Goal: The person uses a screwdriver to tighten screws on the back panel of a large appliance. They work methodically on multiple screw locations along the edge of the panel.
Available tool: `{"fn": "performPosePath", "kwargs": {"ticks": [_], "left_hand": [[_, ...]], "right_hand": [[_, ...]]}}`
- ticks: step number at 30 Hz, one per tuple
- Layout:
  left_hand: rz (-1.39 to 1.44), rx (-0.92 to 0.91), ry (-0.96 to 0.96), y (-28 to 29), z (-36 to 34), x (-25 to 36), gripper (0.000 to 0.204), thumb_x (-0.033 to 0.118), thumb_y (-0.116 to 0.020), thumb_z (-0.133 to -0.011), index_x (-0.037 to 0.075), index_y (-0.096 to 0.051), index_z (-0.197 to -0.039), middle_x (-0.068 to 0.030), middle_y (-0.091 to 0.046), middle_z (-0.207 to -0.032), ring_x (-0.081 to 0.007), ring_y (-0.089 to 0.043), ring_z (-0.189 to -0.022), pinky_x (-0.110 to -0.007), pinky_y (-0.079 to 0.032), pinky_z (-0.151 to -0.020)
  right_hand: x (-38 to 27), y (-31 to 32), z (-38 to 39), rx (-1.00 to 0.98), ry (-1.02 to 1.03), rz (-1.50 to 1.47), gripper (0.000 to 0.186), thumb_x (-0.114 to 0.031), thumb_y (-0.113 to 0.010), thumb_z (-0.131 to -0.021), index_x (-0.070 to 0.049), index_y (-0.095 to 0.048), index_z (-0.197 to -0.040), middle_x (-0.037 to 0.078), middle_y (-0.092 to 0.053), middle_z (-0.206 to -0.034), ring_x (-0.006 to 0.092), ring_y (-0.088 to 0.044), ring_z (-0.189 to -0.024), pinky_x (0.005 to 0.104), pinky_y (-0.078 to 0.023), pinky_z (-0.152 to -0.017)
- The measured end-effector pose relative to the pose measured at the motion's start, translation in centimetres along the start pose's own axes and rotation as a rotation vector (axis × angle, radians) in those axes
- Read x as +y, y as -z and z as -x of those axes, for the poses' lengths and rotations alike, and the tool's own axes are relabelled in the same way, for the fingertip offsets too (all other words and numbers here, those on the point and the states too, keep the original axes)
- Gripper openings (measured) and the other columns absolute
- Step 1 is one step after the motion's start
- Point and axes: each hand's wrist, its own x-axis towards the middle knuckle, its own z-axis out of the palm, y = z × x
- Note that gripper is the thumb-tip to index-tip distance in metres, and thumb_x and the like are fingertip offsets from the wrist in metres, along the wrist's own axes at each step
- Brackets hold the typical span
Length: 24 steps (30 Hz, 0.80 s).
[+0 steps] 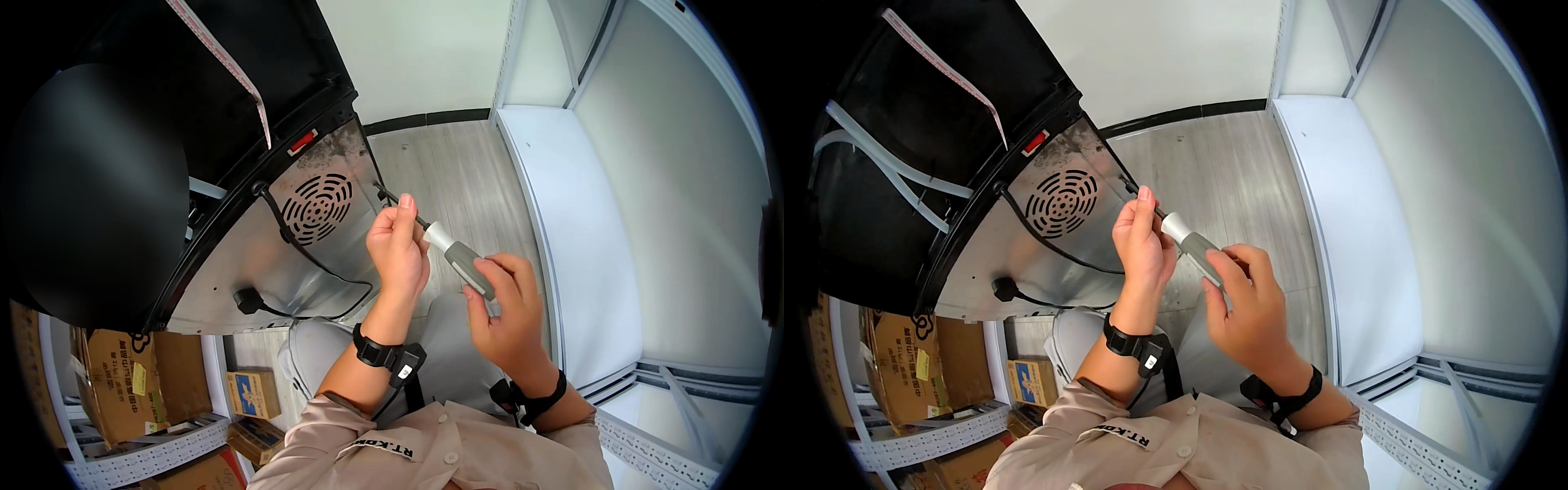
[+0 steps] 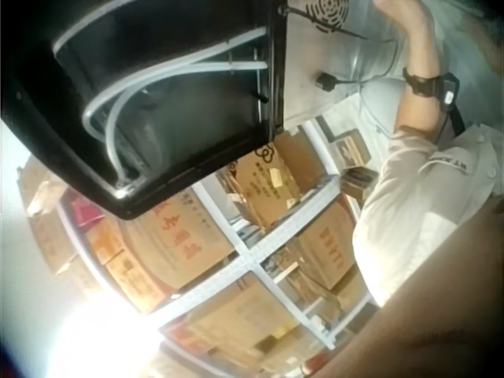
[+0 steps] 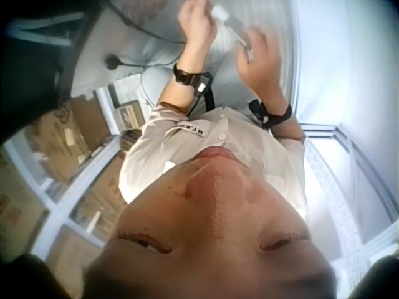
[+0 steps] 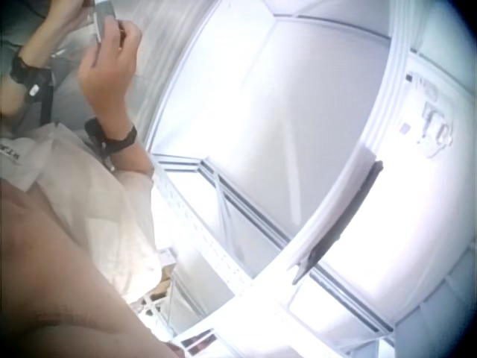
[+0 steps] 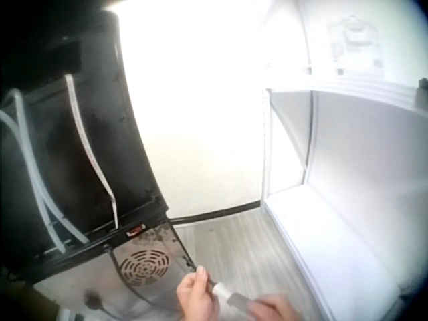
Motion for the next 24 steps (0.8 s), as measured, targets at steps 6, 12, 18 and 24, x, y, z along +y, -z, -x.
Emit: {"fn": "performPosePath", "kwargs": {"ticks": [6, 12, 18, 24], "left_hand": [[-0.003, -0.093, 0.097, 0.6, -0.3, 0.2, 0.032, 0.034, -0.058, -0.101, 0.003, -0.062, -0.093, 0.0061, -0.043, -0.060, -0.0043, -0.033, -0.048, -0.022, -0.023, -0.044], [0.152, -0.203, 0.063, 1.6, 0.2, -0.4, 0.034, 0.030, -0.050, -0.105, 0.000, -0.063, -0.099, 0.0057, -0.043, -0.058, -0.0054, -0.035, -0.048, -0.023, -0.028, -0.045], [-0.036, -0.120, 0.013, 0.7, 0.6, -0.1, 0.029, 0.026, -0.052, -0.104, 0.001, -0.063, -0.096, 0.0083, -0.036, -0.057, -0.0042, -0.032, -0.048, -0.022, -0.027, -0.043], [0.256, -0.146, 0.241, 1.6, -1.5, 1.6, 0.033, 0.027, -0.044, -0.105, -0.001, -0.061, -0.107, 0.0073, -0.031, -0.059, -0.0055, -0.027, -0.048, -0.023, -0.022, -0.041]], "right_hand": [[-0.3, 0.9, -1.1, -0.234, -0.748, -0.605, 0.035, -0.026, -0.051, -0.101, -0.002, -0.056, -0.125, 0.017, -0.063, -0.073, 0.0190, -0.059, -0.055, 0.0305, -0.045, -0.051], [1.1, 1.2, -1.9, -0.391, -1.119, -1.166, 0.044, -0.037, -0.037, -0.105, -0.003, -0.053, -0.127, 0.013, -0.064, -0.076, 0.0143, -0.052, -0.051, 0.0289, -0.039, -0.048], [-0.3, -0.5, -0.2, -0.050, -0.299, -0.316, 0.039, -0.009, -0.069, -0.086, -0.002, -0.055, -0.122, 0.014, -0.058, -0.101, 0.0213, -0.060, -0.071, 0.0328, -0.047, -0.057], [-0.6, -0.9, -0.5, 0.000, -0.092, -0.096, 0.034, -0.007, -0.072, -0.083, -0.001, -0.059, -0.114, 0.015, -0.058, -0.093, 0.0284, -0.062, -0.071, 0.0351, -0.050, -0.059]]}}
